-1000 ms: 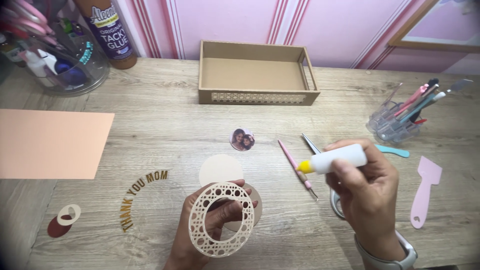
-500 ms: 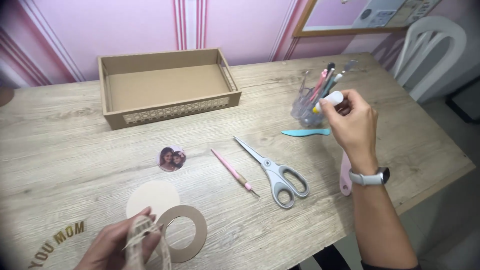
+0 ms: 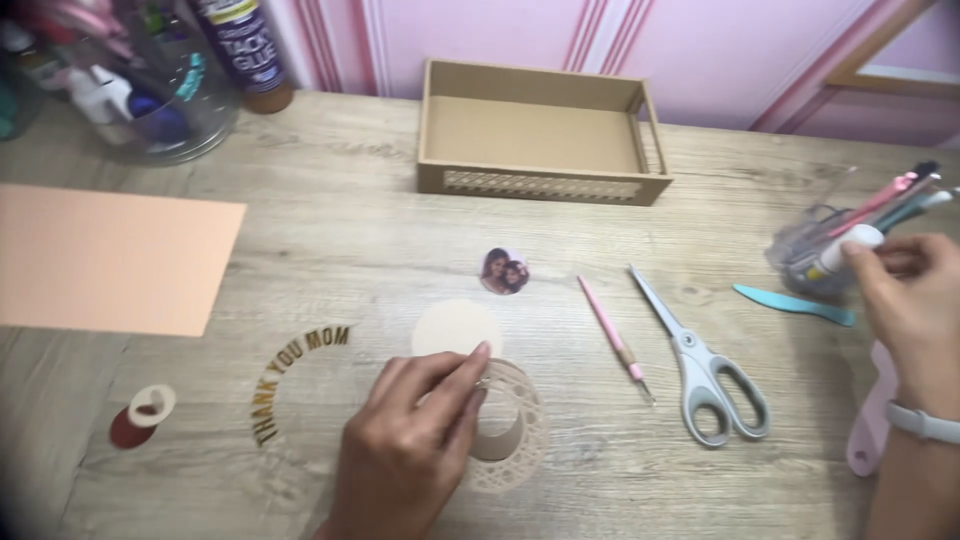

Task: Assembling a decorative paper craft using glue and paper cutouts

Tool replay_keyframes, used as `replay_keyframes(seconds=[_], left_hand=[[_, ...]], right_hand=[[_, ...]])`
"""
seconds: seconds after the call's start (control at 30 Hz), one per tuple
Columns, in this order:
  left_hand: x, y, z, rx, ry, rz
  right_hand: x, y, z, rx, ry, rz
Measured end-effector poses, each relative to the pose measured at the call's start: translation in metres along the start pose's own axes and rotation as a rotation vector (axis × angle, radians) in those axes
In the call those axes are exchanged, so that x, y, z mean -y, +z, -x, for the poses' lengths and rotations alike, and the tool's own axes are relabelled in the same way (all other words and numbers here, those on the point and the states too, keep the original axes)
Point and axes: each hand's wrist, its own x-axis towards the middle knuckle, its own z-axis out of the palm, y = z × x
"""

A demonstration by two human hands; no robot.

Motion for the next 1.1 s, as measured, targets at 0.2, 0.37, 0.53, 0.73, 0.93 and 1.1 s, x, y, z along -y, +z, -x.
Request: replay_keyframes(seconds=[0.2, 0.37, 0.53, 0.73, 0.93, 1.1], left_hand=[[0.000, 0.003, 0.010, 0.061, -0.004, -0.079], [-0.005, 0.006, 0.012, 0.039, 0.032, -0.113], [-0.014, 0.008, 0.006, -0.009, 0.075, -0.177], [-0.017, 0.009, 0.008, 0.008, 0.053, -0.132], [-0.016, 0.011, 0.011, -0.009, 0.022, -0.097], [-0.013, 0.007, 0.015, 0.056, -0.048, 0.075]], right_hand=[[0.018, -0.003, 0.020, 0.006, 0.114, 0.125], [0.224, -0.008, 0.096, 0.046, -0.059, -0.086], [0.336, 0.017, 0.158, 0.279, -0.314, -0.235], [0.351, 0.050, 0.173, 0.276, -0.548, -0.143], [0.352, 0.054, 0.172, 0.293, -0.510, -0.162], [0.351, 0.048, 0.167, 0.350, -0.435, -0.221]])
